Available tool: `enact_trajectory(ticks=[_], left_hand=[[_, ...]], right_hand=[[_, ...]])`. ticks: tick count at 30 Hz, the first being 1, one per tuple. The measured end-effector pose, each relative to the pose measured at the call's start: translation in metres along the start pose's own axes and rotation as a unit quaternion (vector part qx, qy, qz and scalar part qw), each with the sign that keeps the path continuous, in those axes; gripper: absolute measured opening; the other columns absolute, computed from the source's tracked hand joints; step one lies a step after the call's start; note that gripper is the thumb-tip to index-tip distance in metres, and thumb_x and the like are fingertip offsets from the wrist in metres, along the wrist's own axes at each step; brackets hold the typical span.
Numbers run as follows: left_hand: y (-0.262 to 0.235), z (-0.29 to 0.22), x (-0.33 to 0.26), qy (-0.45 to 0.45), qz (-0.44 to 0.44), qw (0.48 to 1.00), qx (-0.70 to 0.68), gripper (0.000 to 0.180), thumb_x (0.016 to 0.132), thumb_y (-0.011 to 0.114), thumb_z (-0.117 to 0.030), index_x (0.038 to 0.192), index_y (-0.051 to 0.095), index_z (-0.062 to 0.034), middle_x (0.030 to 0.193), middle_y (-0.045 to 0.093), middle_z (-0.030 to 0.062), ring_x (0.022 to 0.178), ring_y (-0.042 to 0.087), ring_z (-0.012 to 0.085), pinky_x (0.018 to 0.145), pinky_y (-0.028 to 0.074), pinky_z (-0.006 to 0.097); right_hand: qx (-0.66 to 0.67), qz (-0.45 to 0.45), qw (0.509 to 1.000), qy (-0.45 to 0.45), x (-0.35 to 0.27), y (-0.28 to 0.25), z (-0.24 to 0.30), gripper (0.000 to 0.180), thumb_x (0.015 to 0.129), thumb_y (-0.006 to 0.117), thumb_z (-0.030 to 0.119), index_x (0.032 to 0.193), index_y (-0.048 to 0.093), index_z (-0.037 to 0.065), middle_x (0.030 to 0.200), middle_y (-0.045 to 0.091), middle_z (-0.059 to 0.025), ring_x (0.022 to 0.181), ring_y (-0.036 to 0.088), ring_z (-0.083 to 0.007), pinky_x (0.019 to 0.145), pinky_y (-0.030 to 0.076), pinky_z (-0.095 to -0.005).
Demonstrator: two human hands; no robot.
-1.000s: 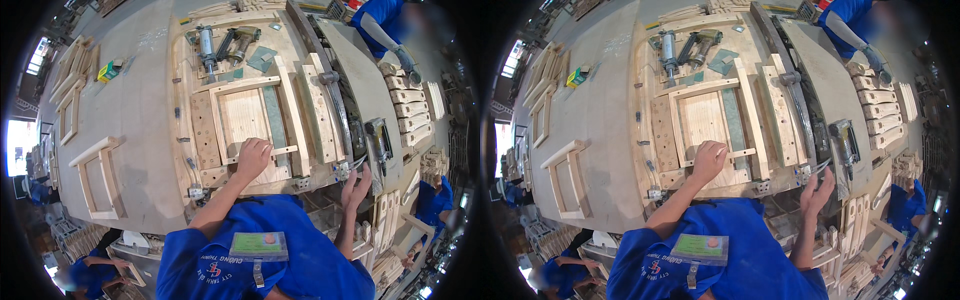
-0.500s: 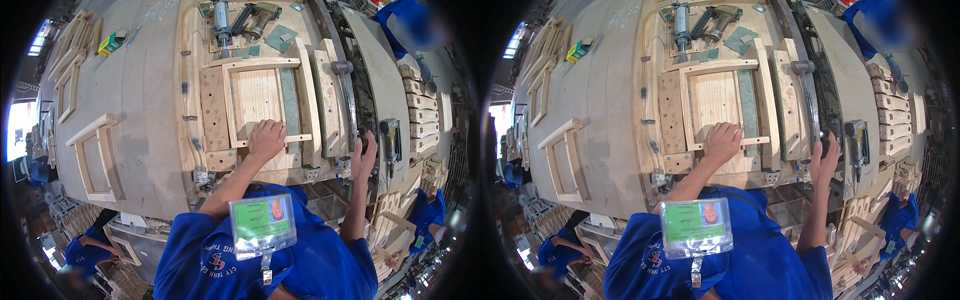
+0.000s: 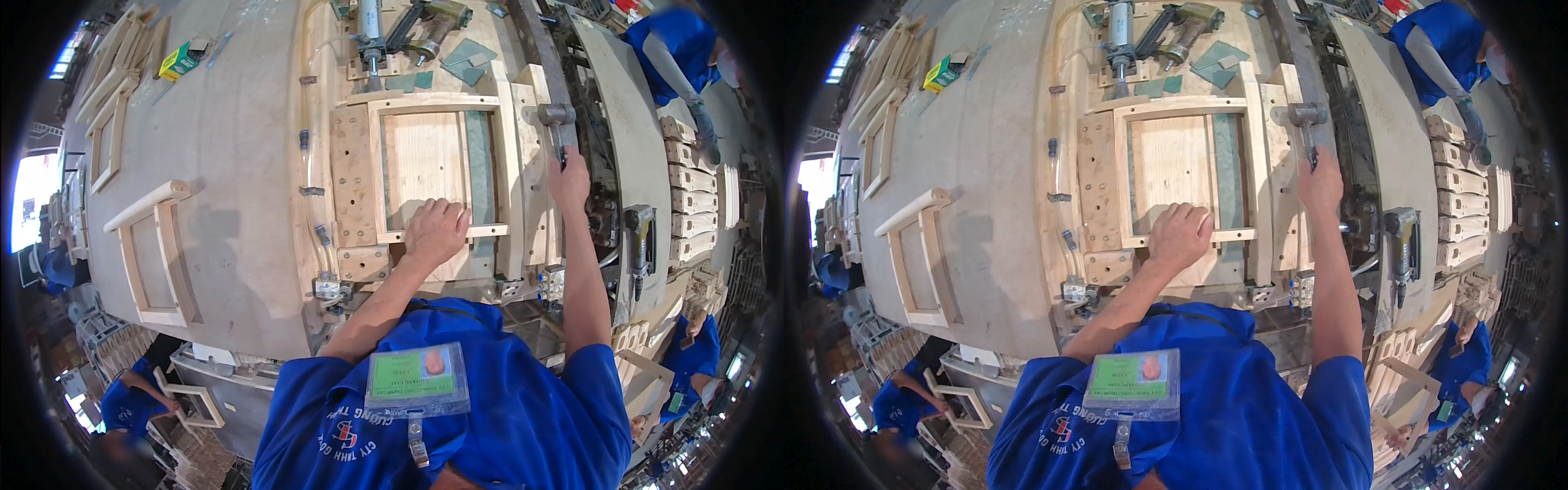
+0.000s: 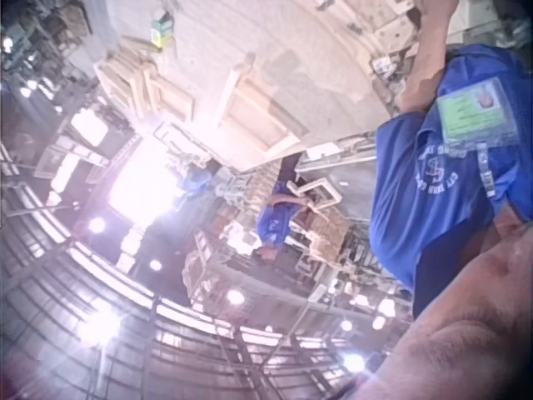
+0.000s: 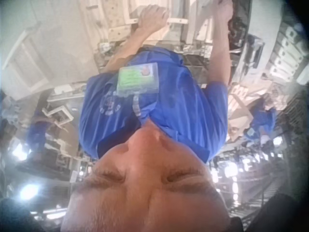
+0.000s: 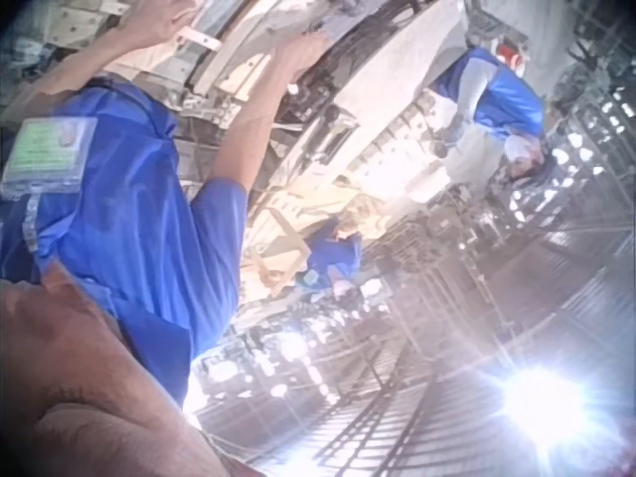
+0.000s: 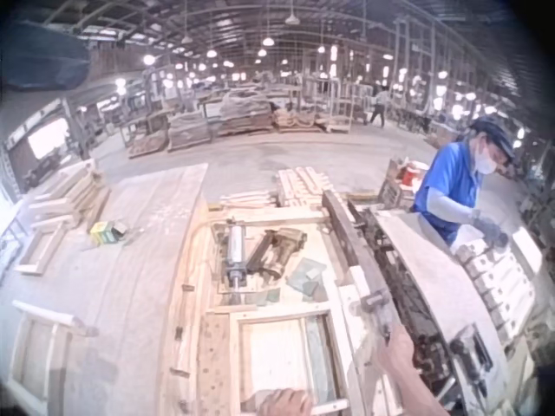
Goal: The person assembles wooden chair frames on a workbench. They place wooden pieces into a jig, use a pneumatic nail gun to fasten joints, and stack the completed frames. The person repeats this process for multiple units.
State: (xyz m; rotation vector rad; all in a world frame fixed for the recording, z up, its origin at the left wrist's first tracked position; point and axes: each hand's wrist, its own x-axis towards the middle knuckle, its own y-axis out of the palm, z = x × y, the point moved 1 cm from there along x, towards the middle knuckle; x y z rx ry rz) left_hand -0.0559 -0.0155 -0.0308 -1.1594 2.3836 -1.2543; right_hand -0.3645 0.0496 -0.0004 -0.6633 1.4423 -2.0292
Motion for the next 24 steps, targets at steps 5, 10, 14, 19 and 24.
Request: enact_trajectory(ticks=[5,10,14,19,24], left_hand=[[0.003,-0.008,0.009,-0.001,0.038,0.999,0.014,0.022,0.097,0.066,-0.027,0.100,0.076,-0.0072,0.095,0.072,0.0124,0.095,0.069,0.0328,0.084,0.058,0.047],[-0.001,-0.003,0.001,-0.034,0.040,0.999,0.007,0.026,0.099,0.063,-0.028,0.097,0.076,-0.0057,0.095,0.072,0.0143,0.095,0.068,0.0346,0.080,0.058,0.050],[-0.004,-0.005,-0.002,-0.041,0.044,0.998,0.012,0.024,0.100,0.064,-0.027,0.100,0.078,-0.0080,0.095,0.073,0.0138,0.091,0.070,0.0348,0.084,0.058,0.048],[-0.006,-0.015,0.012,-0.032,0.084,0.996,0.004,0.028,0.102,0.063,-0.030,0.100,0.079,-0.0067,0.097,0.074,0.0150,0.096,0.071,0.0351,0.086,0.058,0.048],[-0.003,-0.003,-0.007,-0.047,0.083,0.995,0.026,0.034,0.104,0.062,-0.032,0.094,0.078,-0.0037,0.093,0.073,0.0168,0.093,0.069,0.0353,0.083,0.057,0.049]], right_hand=[[0.234,0.045,0.966,0.105,0.002,-0.014,-0.017,0.033,0.106,0.067,0.027,0.125,0.066,0.001,0.076,0.055,-0.0004,0.063,0.051,-0.0106,0.055,0.044,-0.0312],[0.450,0.068,0.885,0.099,-0.080,-0.156,0.075,0.038,0.114,0.053,0.035,0.123,0.064,0.000,0.073,0.048,0.0021,0.050,0.040,-0.0032,0.042,0.032,-0.0228],[0.536,-0.127,0.827,-0.108,-0.147,-0.221,0.102,0.039,0.115,0.049,0.041,0.115,0.057,0.003,0.073,0.051,0.0002,0.048,0.041,-0.0069,0.041,0.032,-0.0220],[0.369,-0.073,0.927,-0.013,-0.264,-0.042,0.025,0.043,0.115,0.047,0.045,0.106,0.056,0.003,0.075,0.059,-0.0083,0.063,0.058,-0.0193,0.056,0.047,-0.0377],[0.301,0.073,0.947,0.089,-0.226,-0.113,0.080,0.038,0.115,0.048,0.035,0.103,0.057,0.000,0.075,0.061,-0.0109,0.065,0.057,-0.0212,0.061,0.047,-0.0390]])
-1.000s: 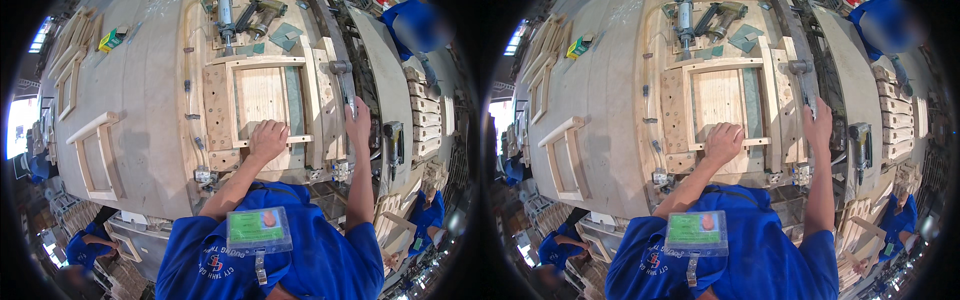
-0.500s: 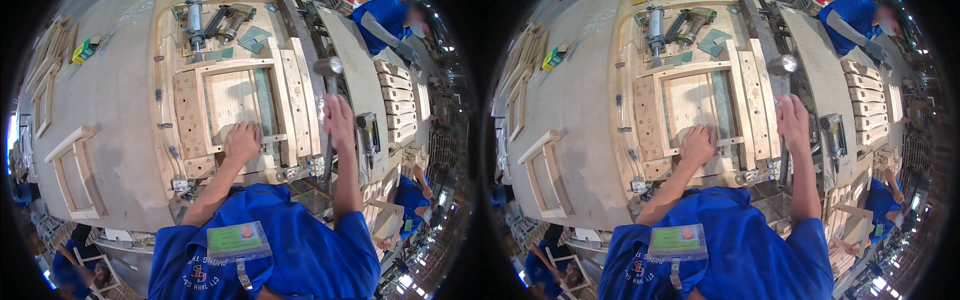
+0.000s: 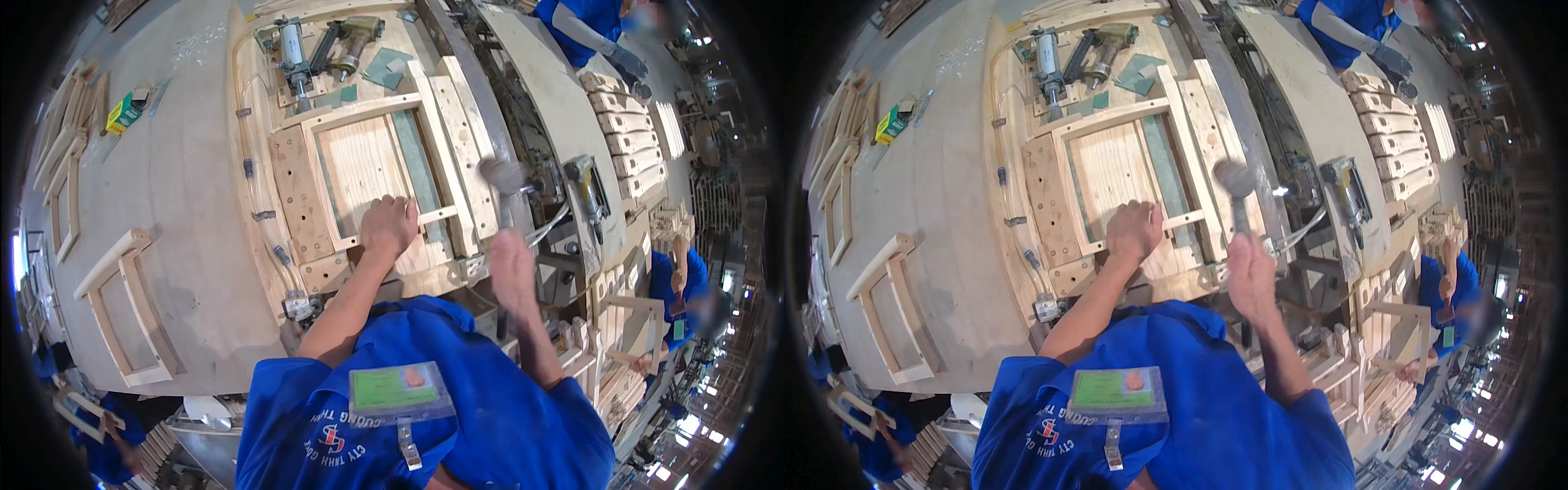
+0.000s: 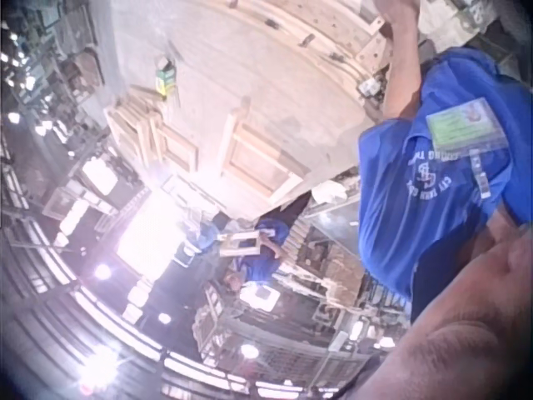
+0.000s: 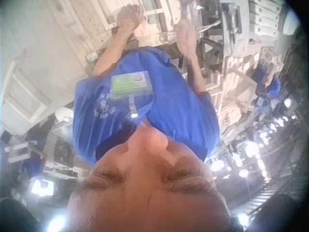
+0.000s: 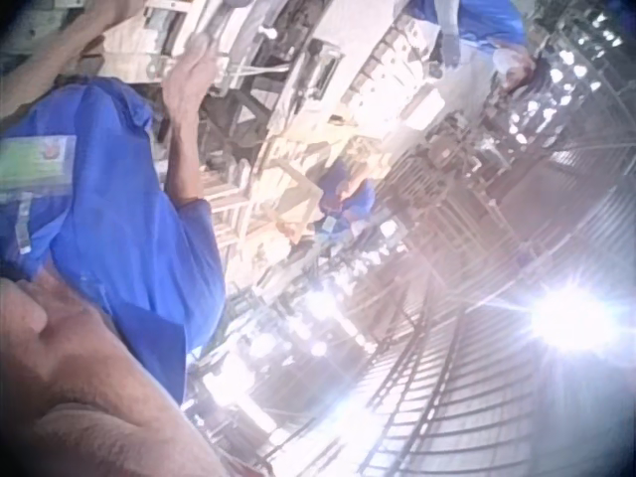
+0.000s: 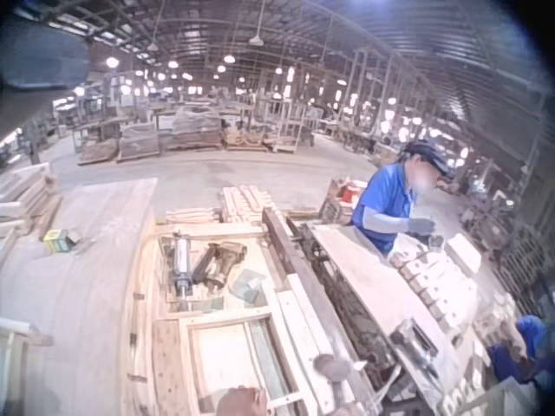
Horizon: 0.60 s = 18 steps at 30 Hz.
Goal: The person assembles wooden chair frames on a workbench. They place wooden pieces into a jig, use a pneumatic nail gun to fasten joints, and stack the completed frames. The person repeats this process for multiple units.
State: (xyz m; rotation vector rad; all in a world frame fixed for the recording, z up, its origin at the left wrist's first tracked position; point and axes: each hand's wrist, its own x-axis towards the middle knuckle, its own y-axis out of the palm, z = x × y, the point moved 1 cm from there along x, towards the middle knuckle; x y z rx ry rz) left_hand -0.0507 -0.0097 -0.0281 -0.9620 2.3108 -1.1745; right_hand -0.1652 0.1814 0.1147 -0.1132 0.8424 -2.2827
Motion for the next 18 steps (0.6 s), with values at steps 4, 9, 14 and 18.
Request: enact_trajectory(ticks=[4,9,14,18], left_hand=[[-0.006,-0.005,0.008,0.018,-0.025,0.999,-0.015,0.035,0.105,0.061,-0.032,0.093,0.078,-0.0040,0.093,0.073,0.0166,0.093,0.069,0.0356,0.083,0.057,0.049],[-0.009,-0.013,0.013,0.022,0.002,1.000,-0.011,0.031,0.104,0.061,-0.033,0.097,0.079,-0.0077,0.090,0.073,0.0151,0.093,0.071,0.0362,0.085,0.058,0.049],[-0.005,-0.002,0.013,0.053,-0.087,0.994,-0.033,0.025,0.101,0.067,-0.030,0.094,0.078,-0.0082,0.090,0.073,0.0144,0.087,0.071,0.0357,0.078,0.059,0.047],[-0.003,0.006,0.005,0.033,-0.084,0.996,-0.023,0.028,0.101,0.066,-0.032,0.096,0.077,-0.0071,0.091,0.072,0.0155,0.088,0.071,0.0362,0.078,0.059,0.048]], right_hand=[[0.185,-0.096,0.965,-0.156,-0.017,-0.003,-0.001,0.038,0.114,0.048,0.034,0.098,0.057,0.000,0.076,0.057,-0.0079,0.067,0.054,-0.0158,0.060,0.046,-0.0366],[-0.054,0.005,0.996,-0.067,-0.013,0.045,-0.098,0.045,0.116,0.043,0.037,0.085,0.054,0.007,0.076,0.051,-0.0035,0.065,0.046,-0.0102,0.055,0.038,-0.0300],[0.175,0.027,0.973,-0.151,0.095,-0.007,0.081,0.040,0.118,0.042,0.032,0.089,0.055,0.008,0.076,0.050,0.0033,0.071,0.046,-0.0051,0.060,0.039,-0.0262],[0.209,-0.079,0.945,-0.238,0.164,-0.013,0.178,0.037,0.119,0.038,0.030,0.098,0.057,0.006,0.073,0.053,-0.0012,0.056,0.045,-0.0095,0.050,0.036,-0.0248]])
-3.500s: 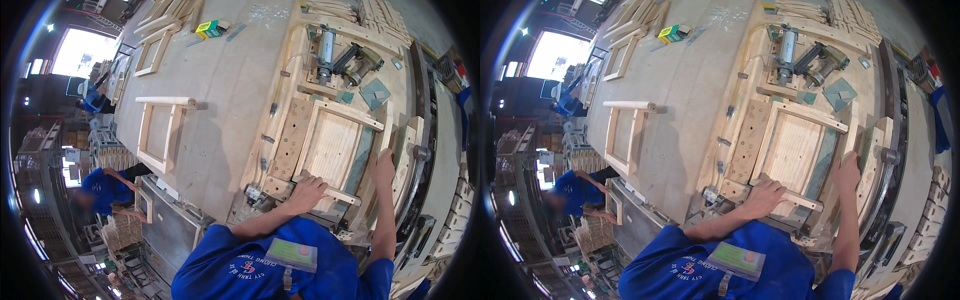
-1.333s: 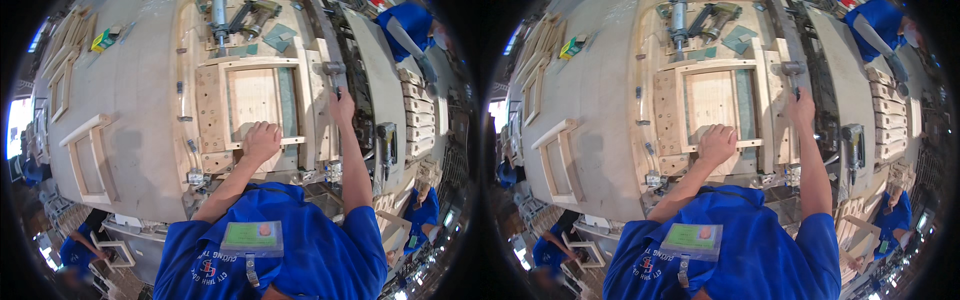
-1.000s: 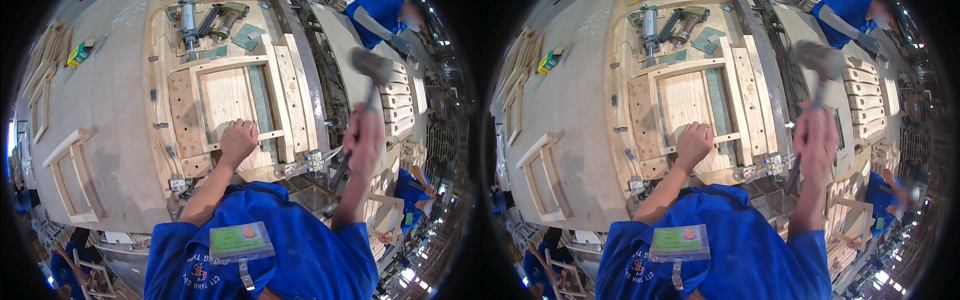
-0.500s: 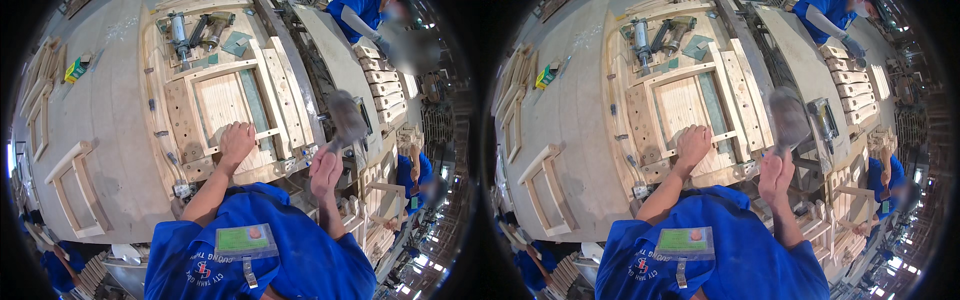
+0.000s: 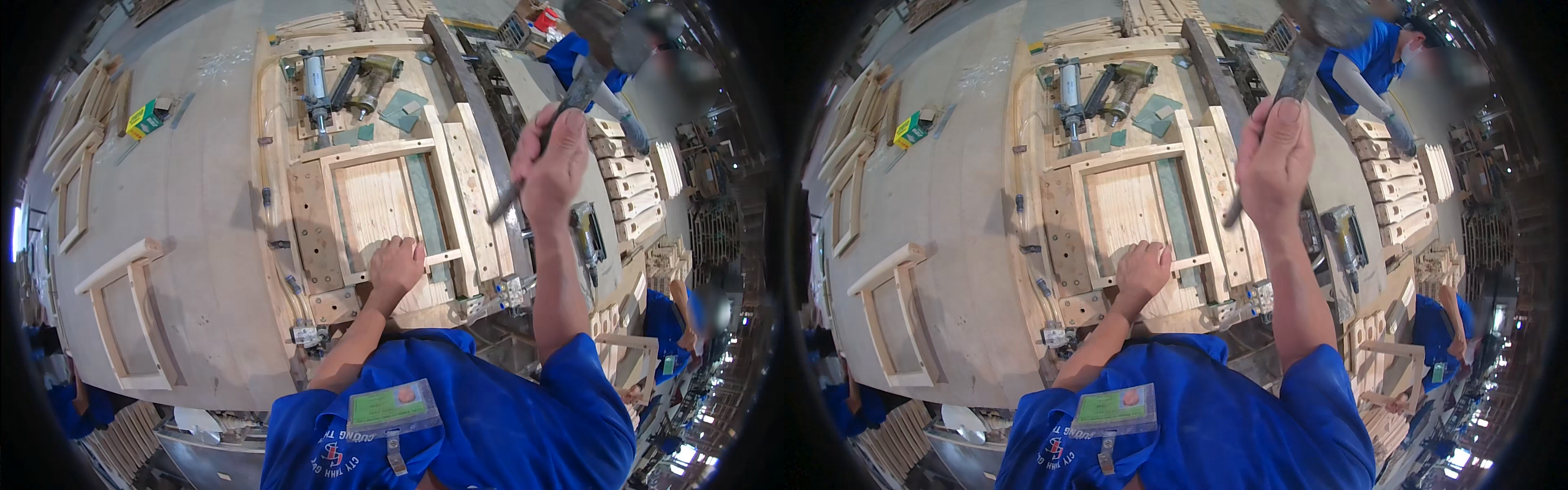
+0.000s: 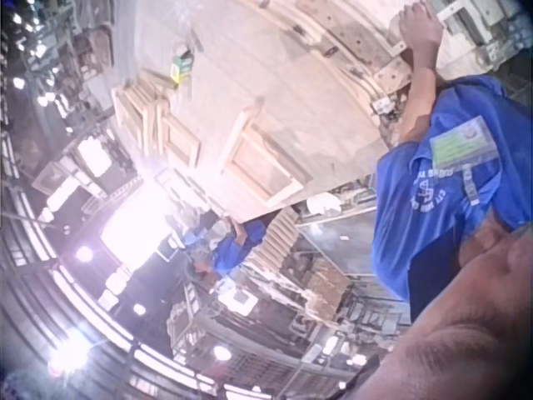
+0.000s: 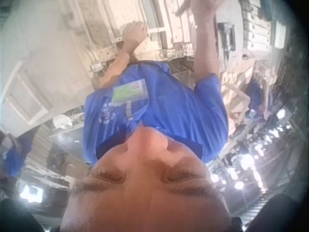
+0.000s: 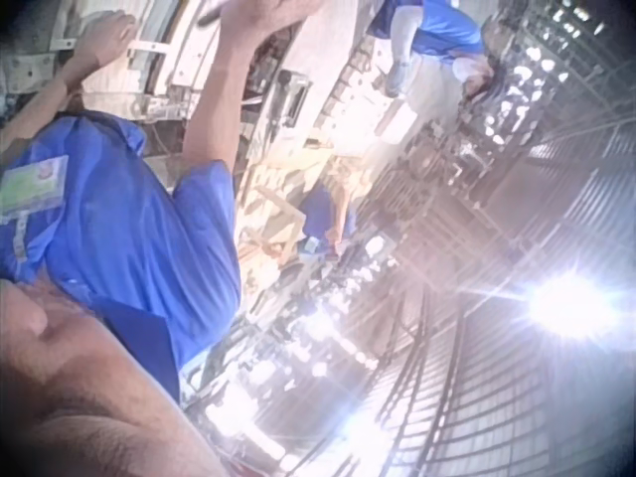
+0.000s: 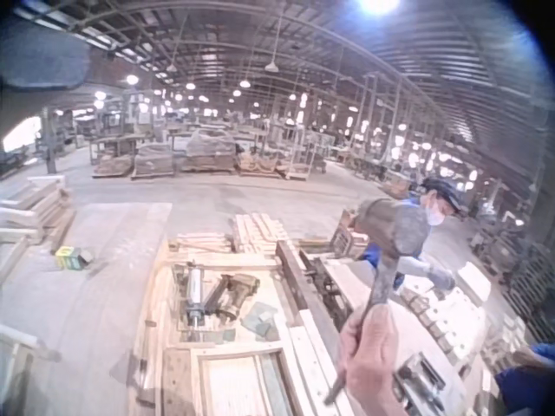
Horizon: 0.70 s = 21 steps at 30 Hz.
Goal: The person assembles wooden chair frames on a workbench. They place wooden pieces into a jig, use a pneumatic nail gun to fasten joints, and stack the completed frames. The person repeats this process for multiple units.
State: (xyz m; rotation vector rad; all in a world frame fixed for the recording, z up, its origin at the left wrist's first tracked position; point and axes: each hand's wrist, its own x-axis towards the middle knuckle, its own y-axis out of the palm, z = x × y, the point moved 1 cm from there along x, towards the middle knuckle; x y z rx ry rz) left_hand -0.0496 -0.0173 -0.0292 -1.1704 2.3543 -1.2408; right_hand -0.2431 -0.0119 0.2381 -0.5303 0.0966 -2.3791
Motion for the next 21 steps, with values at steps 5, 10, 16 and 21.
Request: enact_trajectory(ticks=[5,10,16,21], left_hand=[[-0.001,-0.021,0.015,-0.026,0.088,0.996,-0.002,0.033,0.103,0.062,-0.035,0.101,0.078,-0.0062,0.098,0.073,0.0177,0.096,0.071,0.0375,0.085,0.060,0.050],[0.001,-0.010,-0.005,-0.085,0.125,0.987,0.049,0.038,0.105,0.059,-0.038,0.105,0.078,-0.0058,0.102,0.075,0.0183,0.101,0.072,0.0364,0.090,0.060,0.047],[-0.010,-0.030,0.023,-0.061,0.160,0.985,0.008,0.038,0.104,0.060,-0.039,0.109,0.077,-0.0047,0.103,0.075,0.0187,0.102,0.072,0.0360,0.090,0.059,0.048],[-0.001,-0.012,0.010,-0.086,0.133,0.987,0.034,0.037,0.103,0.062,-0.036,0.110,0.077,-0.0037,0.102,0.075,0.0195,0.099,0.071,0.0379,0.087,0.058,0.049]], right_hand=[[-0.174,-0.002,0.981,0.088,-0.026,0.035,-0.186,0.051,0.117,0.038,0.049,0.086,0.053,0.012,0.060,0.043,0.0025,0.044,0.041,-0.0123,0.040,0.036,-0.0329],[-0.001,0.171,0.938,0.301,-0.009,0.064,-0.133,0.049,0.117,0.043,0.048,0.084,0.052,0.012,0.062,0.044,0.0026,0.046,0.037,-0.0116,0.041,0.032,-0.0316],[-0.177,0.019,0.979,-0.094,-0.045,0.033,-0.188,0.045,0.117,0.041,0.037,0.085,0.051,0.007,0.071,0.050,-0.0051,0.049,0.042,-0.0161,0.047,0.037,-0.0327],[-0.085,0.154,0.917,0.357,-0.032,0.026,-0.170,0.047,0.115,0.048,0.042,0.082,0.051,0.008,0.066,0.049,-0.0050,0.040,0.040,-0.0168,0.037,0.035,-0.0357]])
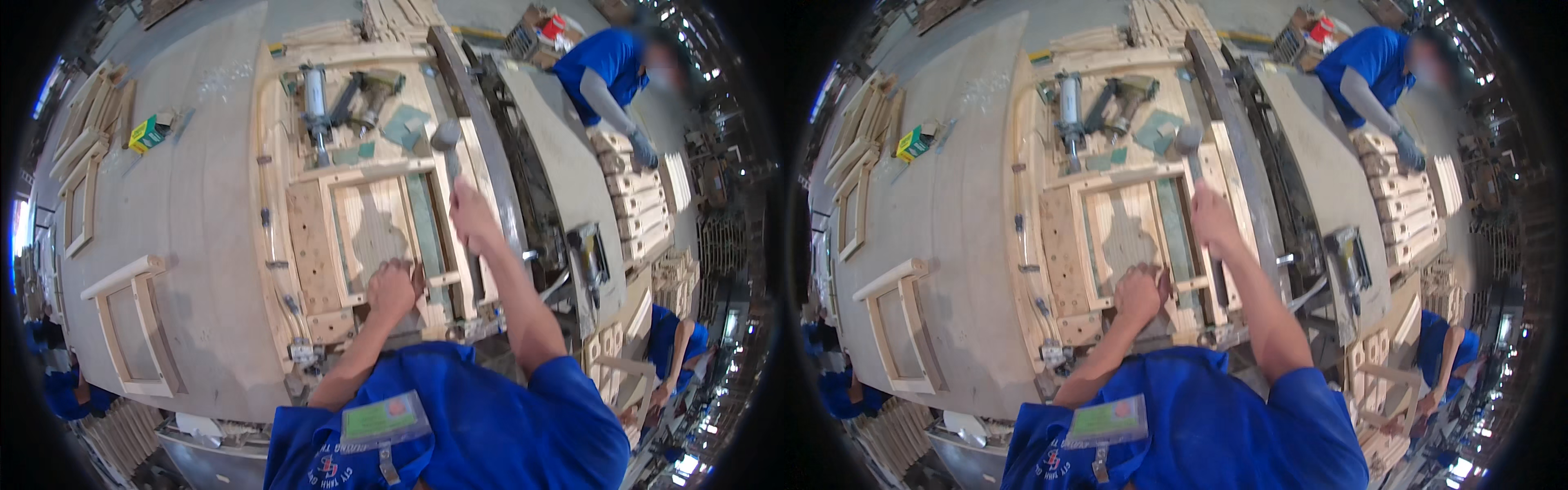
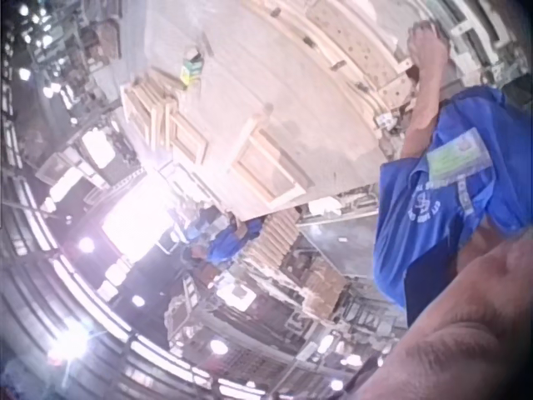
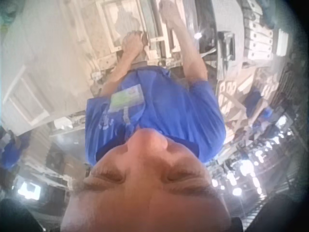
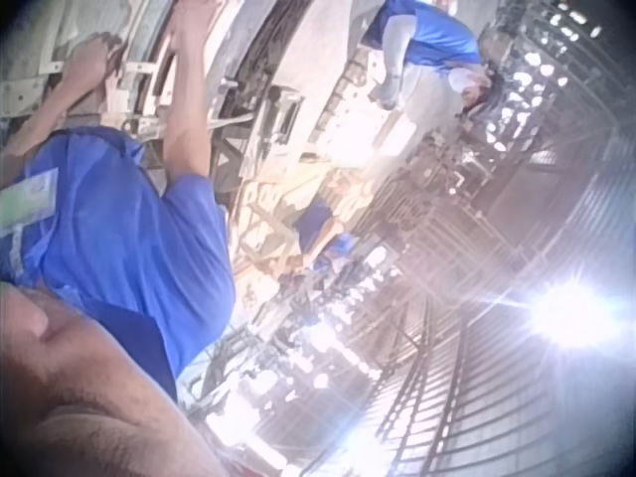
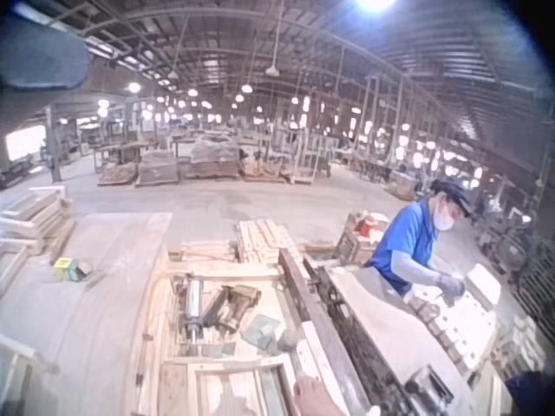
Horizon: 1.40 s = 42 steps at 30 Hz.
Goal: The person assembles wooden chair frames on a workbench. They place wooden pieces into a jig, use a pneumatic nail gun to fasten joints, and stack the completed frames. The person repeats this process for multiple units.
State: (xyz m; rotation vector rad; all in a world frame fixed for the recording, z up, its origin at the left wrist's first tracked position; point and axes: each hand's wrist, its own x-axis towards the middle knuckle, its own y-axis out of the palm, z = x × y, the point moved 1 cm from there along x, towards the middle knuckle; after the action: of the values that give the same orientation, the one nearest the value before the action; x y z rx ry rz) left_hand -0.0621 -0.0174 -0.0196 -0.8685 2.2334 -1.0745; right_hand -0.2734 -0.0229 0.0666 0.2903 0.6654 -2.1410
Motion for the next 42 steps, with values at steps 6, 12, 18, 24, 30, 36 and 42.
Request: enact_trajectory(ticks=[6,12,18,24,30,36,42], left_hand=[[-0.002,-0.006,-0.002,0.036,-0.058,0.997,-0.023,0.031,0.101,0.064,-0.034,0.103,0.077,-0.0058,0.100,0.074,0.0161,0.096,0.070,0.0368,0.085,0.057,0.050],[-0.002,-0.011,0.005,0.043,-0.047,0.998,-0.007,0.030,0.101,0.064,-0.034,0.103,0.078,-0.0081,0.100,0.074,0.0150,0.096,0.070,0.0360,0.086,0.057,0.049],[0.005,0.002,-0.002,0.035,-0.058,0.998,-0.001,0.027,0.102,0.064,-0.033,0.105,0.078,-0.0101,0.099,0.075,0.0126,0.096,0.070,0.0354,0.087,0.056,0.047],[-0.001,-0.007,0.001,0.036,-0.037,0.998,-0.028,0.026,0.103,0.064,-0.032,0.105,0.079,-0.0102,0.098,0.075,0.0121,0.095,0.070,0.0347,0.086,0.056,0.048],[-0.005,-0.007,0.000,0.033,-0.020,0.996,-0.079,0.022,0.102,0.065,-0.026,0.106,0.078,-0.0082,0.098,0.075,0.0130,0.094,0.071,0.0352,0.086,0.055,0.048],[-0.022,-0.018,-0.019,0.076,-0.049,0.960,-0.263,0.018,0.100,0.069,-0.020,0.107,0.077,-0.0065,0.099,0.075,0.0156,0.096,0.072,0.0352,0.086,0.057,0.045],[-0.014,-0.061,-0.052,0.056,0.149,0.894,-0.418,0.030,0.103,0.069,-0.030,0.110,0.076,-0.0009,0.096,0.078,0.0191,0.089,0.075,0.0366,0.084,0.058,0.043]], right_hand=[[-0.287,-0.242,0.915,-0.145,0.028,-0.057,-0.031,0.041,0.109,0.055,0.040,0.115,0.061,0.000,0.090,0.072,-0.0348,0.086,0.070,-0.0564,0.078,0.054,-0.0644],[-0.327,-0.223,0.918,-0.032,0.029,-0.065,-0.061,0.031,0.104,0.062,0.031,0.118,0.062,0.003,0.095,0.075,-0.0298,0.091,0.073,-0.0513,0.083,0.056,-0.0626],[-0.346,-0.166,0.915,-0.127,-0.034,-0.110,-0.067,0.035,0.097,0.071,0.024,0.130,0.071,0.012,0.114,0.071,-0.0233,0.114,0.069,-0.0414,0.097,0.057,-0.0518],[-0.465,-0.420,0.779,-0.015,-0.109,-0.262,-0.132,0.066,0.087,0.072,0.006,0.149,0.052,0.006,0.122,0.066,-0.0262,0.110,0.066,-0.0462,0.096,0.053,-0.0544],[-0.470,-0.299,0.829,0.041,-0.096,-0.288,-0.152,0.077,0.083,0.071,0.008,0.153,0.041,0.004,0.127,0.066,-0.0311,0.117,0.067,-0.0459,0.099,0.054,-0.0537],[-0.340,-0.240,0.909,0.025,-0.145,-0.288,-0.093,0.050,0.097,0.074,0.032,0.134,0.060,0.000,0.090,0.075,-0.0232,0.092,0.077,-0.0377,0.075,0.060,-0.0442],[-0.026,-0.109,0.992,0.053,-0.203,-0.165,-0.031,0.030,0.103,0.069,0.014,0.127,0.057,0.002,0.093,0.065,-0.0038,0.076,0.067,-0.0107,0.056,0.057,-0.0276]])
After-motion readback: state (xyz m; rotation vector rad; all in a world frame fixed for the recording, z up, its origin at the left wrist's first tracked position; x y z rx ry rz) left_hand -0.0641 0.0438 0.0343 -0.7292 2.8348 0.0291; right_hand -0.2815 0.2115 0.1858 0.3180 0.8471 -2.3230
